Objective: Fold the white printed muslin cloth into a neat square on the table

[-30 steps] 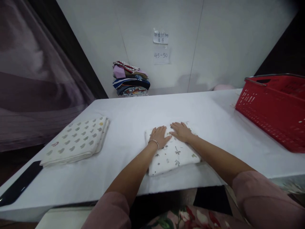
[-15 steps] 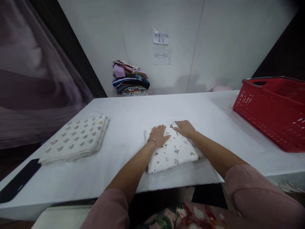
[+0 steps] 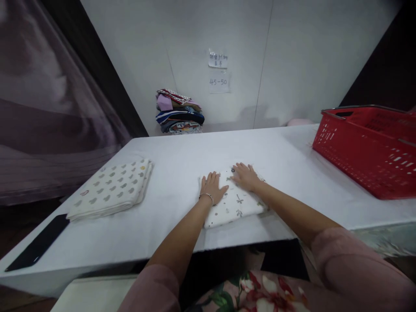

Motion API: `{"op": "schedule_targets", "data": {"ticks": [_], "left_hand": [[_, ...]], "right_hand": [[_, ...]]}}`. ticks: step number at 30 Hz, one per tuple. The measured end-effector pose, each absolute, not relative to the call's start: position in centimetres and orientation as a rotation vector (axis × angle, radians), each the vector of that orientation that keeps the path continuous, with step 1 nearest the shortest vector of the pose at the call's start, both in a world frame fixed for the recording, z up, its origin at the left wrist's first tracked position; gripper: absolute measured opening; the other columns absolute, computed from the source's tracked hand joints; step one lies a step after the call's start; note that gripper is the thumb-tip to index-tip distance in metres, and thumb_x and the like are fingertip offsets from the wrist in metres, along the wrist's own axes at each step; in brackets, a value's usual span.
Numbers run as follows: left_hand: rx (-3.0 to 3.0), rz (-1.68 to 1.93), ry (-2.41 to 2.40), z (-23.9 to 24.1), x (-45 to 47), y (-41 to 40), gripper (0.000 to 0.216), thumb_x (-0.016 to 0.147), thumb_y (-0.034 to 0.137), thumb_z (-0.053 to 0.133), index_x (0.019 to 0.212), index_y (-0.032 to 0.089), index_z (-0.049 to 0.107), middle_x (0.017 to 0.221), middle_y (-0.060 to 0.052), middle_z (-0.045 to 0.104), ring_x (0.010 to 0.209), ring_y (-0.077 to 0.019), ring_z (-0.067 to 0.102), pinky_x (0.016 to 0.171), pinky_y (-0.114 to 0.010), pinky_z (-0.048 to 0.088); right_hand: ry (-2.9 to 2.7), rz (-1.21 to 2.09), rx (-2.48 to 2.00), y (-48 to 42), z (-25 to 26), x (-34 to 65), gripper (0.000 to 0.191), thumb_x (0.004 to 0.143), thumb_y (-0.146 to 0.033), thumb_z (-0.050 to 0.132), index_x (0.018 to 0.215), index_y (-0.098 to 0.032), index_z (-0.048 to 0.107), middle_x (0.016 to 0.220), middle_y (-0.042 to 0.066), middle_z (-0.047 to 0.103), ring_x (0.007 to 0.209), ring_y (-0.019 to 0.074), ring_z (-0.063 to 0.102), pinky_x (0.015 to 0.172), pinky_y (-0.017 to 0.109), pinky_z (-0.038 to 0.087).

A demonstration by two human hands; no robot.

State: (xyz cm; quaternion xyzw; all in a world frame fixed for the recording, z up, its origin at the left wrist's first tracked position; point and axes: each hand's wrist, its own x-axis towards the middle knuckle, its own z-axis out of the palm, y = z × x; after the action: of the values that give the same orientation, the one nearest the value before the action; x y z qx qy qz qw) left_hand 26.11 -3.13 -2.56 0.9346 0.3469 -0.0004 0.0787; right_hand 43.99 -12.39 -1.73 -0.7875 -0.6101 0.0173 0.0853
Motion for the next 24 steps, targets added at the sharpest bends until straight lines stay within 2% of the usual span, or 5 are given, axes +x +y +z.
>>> {"op": "schedule_targets", "data": {"ticks": [3, 10, 15, 19, 24], "left_hand": [[2.8, 0.001, 1.051, -2.6, 26.2, -3.1, 0.076, 0.087, 0.064, 0.021, 0.15, 0.019, 0.019, 0.158, -0.006, 0.011, 0.145, -0.0244, 0.005, 0.117, -0.048, 0.003], [2.816, -0.001, 1.033, -2.8, 26.1, -2.8, 0.077, 0.087, 0.065, 0.02, 0.149, 0.02, 0.019, 0.158, -0.007, 0.011, 0.145, -0.0251, 0.006, 0.117, -0.048, 0.004], [2.81, -0.012, 1.039, -2.2, 26.1, -3.1, 0.076, 0.087, 0.064, 0.02, 0.149, 0.019, 0.02, 0.158, -0.007, 0.011, 0.145, -0.0249, 0.006, 0.117, -0.048, 0.004], [2.803, -0.04, 1.046, -1.8, 26.1, -3.4, 0.076, 0.088, 0.063, 0.02, 0.15, 0.018, 0.018, 0.158, -0.007, 0.01, 0.145, -0.0237, 0.005, 0.117, -0.048, 0.004], [2.82, -0.012, 1.047, -2.0, 26.2, -3.2, 0.076, 0.087, 0.063, 0.021, 0.149, 0.019, 0.019, 0.158, -0.006, 0.011, 0.145, -0.0249, 0.005, 0.117, -0.047, 0.004]], "right_hand": [[-1.911, 0.062, -2.236, -14.7, -2.0, 42.0, 0.072, 0.091, -0.064, 0.021, 0.147, -0.02, 0.029, 0.155, 0.009, 0.021, 0.143, 0.025, 0.014, 0.114, 0.049, 0.014], [-1.758, 0.107, -2.421, -18.6, -2.9, 47.0, 0.067, 0.091, -0.061, 0.026, 0.145, -0.022, 0.035, 0.154, 0.008, 0.024, 0.142, 0.029, 0.019, 0.112, 0.055, 0.017], [-1.679, 0.241, -2.379, -18.5, -3.1, 48.9, 0.065, 0.092, -0.058, 0.031, 0.145, -0.021, 0.034, 0.155, 0.007, 0.022, 0.141, 0.0297, 0.021, 0.11, 0.044, 0.029], [-1.564, 0.314, -2.334, -18.9, -1.6, 48.6, 0.055, 0.097, -0.046, 0.027, 0.142, -0.017, 0.041, 0.15, 0.01, 0.033, 0.138, 0.0285, 0.028, 0.107, 0.039, 0.032], [-1.653, 0.096, -2.349, -21.9, -0.2, 45.0, 0.057, 0.095, -0.052, 0.031, 0.142, -0.021, 0.041, 0.152, 0.009, 0.029, 0.142, 0.0305, 0.016, 0.113, 0.049, 0.017]]}}
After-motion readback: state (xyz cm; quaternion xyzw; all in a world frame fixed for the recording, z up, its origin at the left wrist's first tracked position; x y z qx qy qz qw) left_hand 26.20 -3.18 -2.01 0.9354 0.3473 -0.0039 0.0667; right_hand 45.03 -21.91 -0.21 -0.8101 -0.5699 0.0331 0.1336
